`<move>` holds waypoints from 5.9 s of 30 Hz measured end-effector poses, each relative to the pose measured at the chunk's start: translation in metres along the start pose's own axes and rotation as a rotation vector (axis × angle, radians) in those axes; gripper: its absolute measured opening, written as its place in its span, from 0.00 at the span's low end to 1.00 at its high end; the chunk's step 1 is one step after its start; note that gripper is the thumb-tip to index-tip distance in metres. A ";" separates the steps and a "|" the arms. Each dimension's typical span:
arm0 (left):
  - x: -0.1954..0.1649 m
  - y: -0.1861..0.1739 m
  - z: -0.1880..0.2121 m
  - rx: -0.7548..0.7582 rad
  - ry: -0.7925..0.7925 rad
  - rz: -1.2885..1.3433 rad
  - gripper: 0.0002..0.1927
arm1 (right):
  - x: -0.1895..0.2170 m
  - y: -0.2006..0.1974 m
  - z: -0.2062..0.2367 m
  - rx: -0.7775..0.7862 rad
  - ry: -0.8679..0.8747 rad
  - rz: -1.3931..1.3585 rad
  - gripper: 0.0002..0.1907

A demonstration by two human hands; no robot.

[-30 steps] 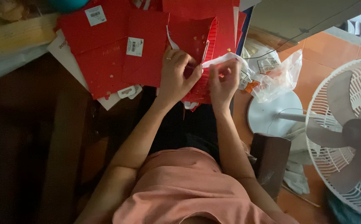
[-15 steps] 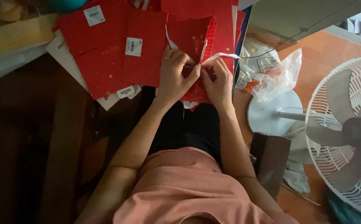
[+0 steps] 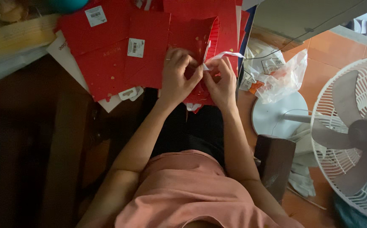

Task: The person sits with a red Valentine's Day paper gift bag on their lap and attaches its ribbon handle, threading the ribbon ends through the bag's punched holes and knotting them. They then set the finished bag on the table with other completed bags and begin attaching the handle of another bag.

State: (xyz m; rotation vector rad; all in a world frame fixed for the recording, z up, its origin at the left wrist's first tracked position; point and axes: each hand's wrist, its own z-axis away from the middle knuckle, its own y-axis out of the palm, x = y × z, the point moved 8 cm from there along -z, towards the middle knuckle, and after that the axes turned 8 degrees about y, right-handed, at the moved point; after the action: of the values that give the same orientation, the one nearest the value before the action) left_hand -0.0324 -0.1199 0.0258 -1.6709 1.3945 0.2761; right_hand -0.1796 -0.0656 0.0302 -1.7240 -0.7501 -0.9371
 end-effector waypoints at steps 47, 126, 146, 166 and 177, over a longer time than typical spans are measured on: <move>-0.008 -0.003 -0.005 0.006 0.043 0.024 0.15 | -0.020 -0.002 0.001 -0.023 0.134 -0.125 0.13; -0.042 -0.014 0.009 0.286 0.061 -0.116 0.25 | -0.020 -0.030 0.006 -0.251 0.082 -0.599 0.11; -0.017 -0.038 -0.009 0.357 0.010 -0.234 0.10 | 0.062 0.001 -0.012 0.096 -0.287 0.352 0.33; -0.036 -0.051 -0.019 -0.116 0.203 -0.022 0.09 | -0.037 -0.034 -0.014 -0.116 0.349 -0.317 0.20; 0.001 0.017 -0.035 0.169 -0.070 -0.298 0.23 | 0.024 -0.032 -0.008 -0.143 0.079 0.251 0.24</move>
State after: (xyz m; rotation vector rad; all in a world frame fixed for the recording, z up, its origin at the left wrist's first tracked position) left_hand -0.0596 -0.1453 0.0365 -1.6836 1.0683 0.0449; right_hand -0.1956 -0.0618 0.0679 -1.8443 -0.4114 -0.8957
